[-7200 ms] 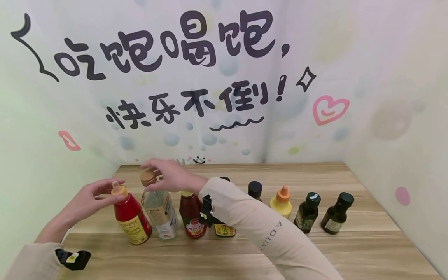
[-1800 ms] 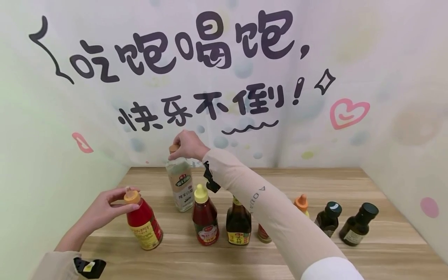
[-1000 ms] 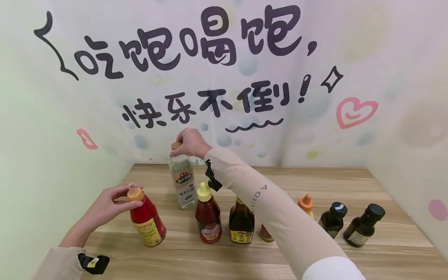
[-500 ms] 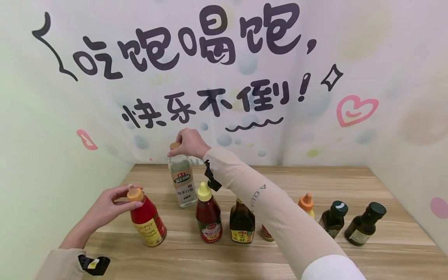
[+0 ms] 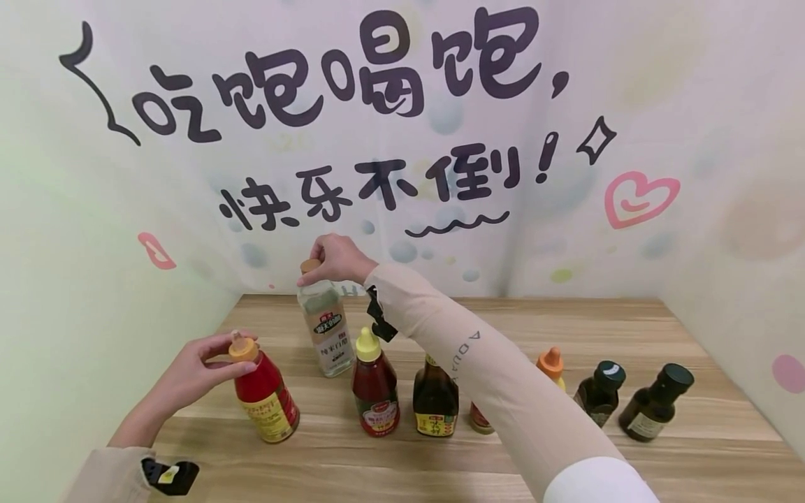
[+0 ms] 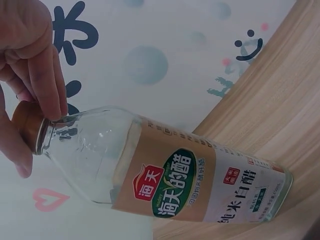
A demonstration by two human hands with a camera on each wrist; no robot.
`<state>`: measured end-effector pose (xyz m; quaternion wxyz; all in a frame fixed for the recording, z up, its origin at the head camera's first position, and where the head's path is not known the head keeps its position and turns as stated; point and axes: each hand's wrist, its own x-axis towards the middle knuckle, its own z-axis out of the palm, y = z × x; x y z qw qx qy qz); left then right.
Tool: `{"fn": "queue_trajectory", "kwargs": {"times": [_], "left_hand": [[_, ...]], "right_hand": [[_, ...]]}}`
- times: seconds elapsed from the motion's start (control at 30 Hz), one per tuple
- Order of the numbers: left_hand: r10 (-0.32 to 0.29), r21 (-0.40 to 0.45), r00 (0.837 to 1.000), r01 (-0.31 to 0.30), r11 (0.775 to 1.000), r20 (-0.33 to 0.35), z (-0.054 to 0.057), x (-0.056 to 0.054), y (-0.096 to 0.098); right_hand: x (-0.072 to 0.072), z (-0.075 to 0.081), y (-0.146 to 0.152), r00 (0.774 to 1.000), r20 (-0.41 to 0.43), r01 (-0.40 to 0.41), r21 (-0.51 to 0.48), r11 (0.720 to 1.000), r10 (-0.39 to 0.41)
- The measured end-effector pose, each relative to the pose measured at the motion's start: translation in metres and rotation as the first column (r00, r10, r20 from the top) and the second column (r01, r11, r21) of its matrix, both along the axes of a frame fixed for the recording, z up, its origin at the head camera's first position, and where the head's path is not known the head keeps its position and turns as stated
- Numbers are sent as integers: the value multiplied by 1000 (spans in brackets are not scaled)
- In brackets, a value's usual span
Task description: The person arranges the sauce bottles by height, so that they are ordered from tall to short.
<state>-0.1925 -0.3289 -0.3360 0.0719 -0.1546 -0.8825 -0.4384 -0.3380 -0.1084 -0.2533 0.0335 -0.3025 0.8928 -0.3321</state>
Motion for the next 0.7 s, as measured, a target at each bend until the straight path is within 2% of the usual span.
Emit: {"fn": "queue_trajectory", "kwargs": {"times": [0.27,0.47,0.7], "left_hand": [[-5,3,1000,5,1000,-10,1,-1,1],[0,-2,1000,0,1000,7,0,-1,1],[2,5,1000,-2,1000,13,0,0,2]], "right_hand": [[0,3,6,997,64,-47,-24,999,49],[-1,5,9,988,116,-94,-39,995,98],[-5,4,14,951,222,-194,-118,974,216]]}}
